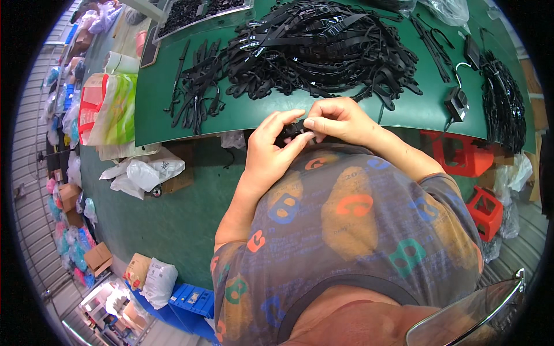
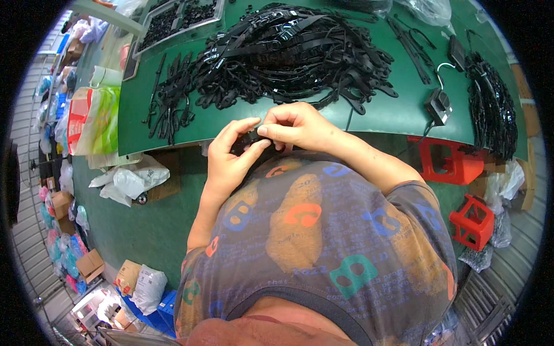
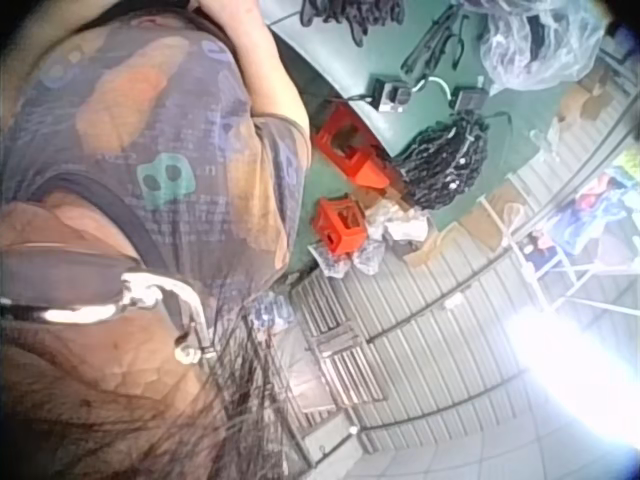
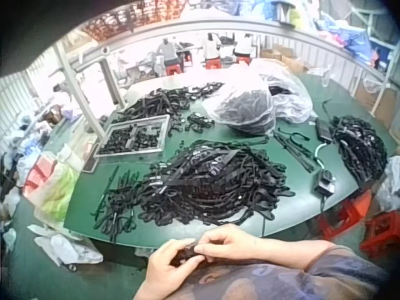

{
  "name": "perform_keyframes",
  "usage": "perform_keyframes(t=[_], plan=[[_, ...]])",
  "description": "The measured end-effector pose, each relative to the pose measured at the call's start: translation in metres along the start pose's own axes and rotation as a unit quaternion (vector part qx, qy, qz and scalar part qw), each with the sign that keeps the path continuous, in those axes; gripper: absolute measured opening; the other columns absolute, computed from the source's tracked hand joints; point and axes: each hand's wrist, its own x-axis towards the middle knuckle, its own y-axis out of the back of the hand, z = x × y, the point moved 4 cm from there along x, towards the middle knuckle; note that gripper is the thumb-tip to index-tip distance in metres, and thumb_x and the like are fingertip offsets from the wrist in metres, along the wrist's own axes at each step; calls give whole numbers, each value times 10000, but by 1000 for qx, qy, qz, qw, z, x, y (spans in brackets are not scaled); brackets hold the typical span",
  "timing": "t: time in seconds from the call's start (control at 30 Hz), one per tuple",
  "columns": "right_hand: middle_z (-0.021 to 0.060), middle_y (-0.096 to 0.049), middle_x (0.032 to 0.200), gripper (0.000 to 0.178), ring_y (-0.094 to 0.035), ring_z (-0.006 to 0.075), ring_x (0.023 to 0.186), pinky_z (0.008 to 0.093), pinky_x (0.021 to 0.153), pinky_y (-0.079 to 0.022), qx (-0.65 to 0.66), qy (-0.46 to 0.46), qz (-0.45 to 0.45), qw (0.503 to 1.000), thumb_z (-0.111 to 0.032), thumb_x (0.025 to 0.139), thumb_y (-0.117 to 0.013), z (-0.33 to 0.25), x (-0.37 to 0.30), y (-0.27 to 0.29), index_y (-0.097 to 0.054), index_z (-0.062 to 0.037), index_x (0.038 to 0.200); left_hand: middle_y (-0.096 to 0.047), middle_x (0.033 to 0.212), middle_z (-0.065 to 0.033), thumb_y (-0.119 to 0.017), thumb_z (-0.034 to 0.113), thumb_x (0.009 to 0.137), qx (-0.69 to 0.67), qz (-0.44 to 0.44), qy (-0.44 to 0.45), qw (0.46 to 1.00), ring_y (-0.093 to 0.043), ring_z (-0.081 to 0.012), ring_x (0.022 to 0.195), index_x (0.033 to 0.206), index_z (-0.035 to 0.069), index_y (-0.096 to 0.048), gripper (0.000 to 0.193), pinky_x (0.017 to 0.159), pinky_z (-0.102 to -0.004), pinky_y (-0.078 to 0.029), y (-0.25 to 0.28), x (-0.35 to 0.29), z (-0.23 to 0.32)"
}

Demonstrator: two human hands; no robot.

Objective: Assembling small black plastic buckle and strap components by hand at a workbench.

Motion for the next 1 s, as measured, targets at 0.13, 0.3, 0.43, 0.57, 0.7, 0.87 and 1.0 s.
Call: perform_keyframes(t=[0.13, 0.3, 0.43, 0.57, 0.7, 0.87, 1.0], plan=[[-1, -648, 749, 186, -615, 71, 684, 239, 643, -501, 58, 4, 6, 998, -155, 1000, -638, 1, 1, 6, -642, -46, 850, -682, 1095, -80, -672, -18, 928, -237, -8, 104, 966, -632, -116, 907, 1261, 2, -604, 341, 821, -270, -526, -2, -6, -17], [12, -663, 713, 252, -639, 87, 637, 246, 528, -506, 76, 29, 13, 997, -239, 1007, -635, 6, 4, 9, -631, -65, 826, -677, 1050, -88, -622, -11, 966, -326, -2, 104, 940, -635, -125, 840, 1181, 13, -572, 222, 781, -272, -532, -2, -5, -16], [22, -668, 708, 250, -654, 98, 632, 245, 514, -505, 97, 27, 13, 995, -230, 1005, -632, 4, 4, 7, -628, -62, 820, -685, 1031, -90, -628, -12, 963, -358, -11, 123, 925, -631, -121, 827, 1189, 30, -558, 240, 784, -268, -526, -1, -5, -18], [26, -664, 693, 229, -656, 105, 615, 246, 491, -500, 128, 33, 26, 991, -211, 995, -634, 12, 6, 9, -634, -54, 829, -692, 1019, -95, -636, -19, 956, -375, -8, 142, 916, -623, -116, 810, 1193, 41, -561, 256, 776, -262, -520, -2, -4, -17], [29, -663, 687, 209, -658, 109, 607, 246, 482, -499, 141, 45, 47, 988, -193, 985, -642, 10, 4, 8, -639, -47, 835, -701, 1015, -111, -644, -18, 951, -384, 0, 147, 912, -604, -113, 777, 1198, 46, -556, 270, 749, -250, -505, -4, -3, -18], [9, -635, 666, 202, -619, 88, 568, 239, 471, -480, 142, 41, 51, 988, -187, 984, -649, 11, 4, 7, -636, -50, 836, -713, 1008, -137, -660, -15, 939, -382, 10, 136, 914, -594, -118, 747, 1194, 51, -554, 284, 722, -241, -490, -5, -2, -20], [-29, -607, 717, 160, -574, 44, 619, 237, 524, -463, 3, 99, 91, 991, -181, 954, -692, 4, 1, 13, -643, -46, 884, -691, 1011, -77, -647, -22, 951, -376, 5, 138, 916, -594, -90, 791, 1217, 51, -550, 293, 742, -229, -499, -3, -3, -22]])
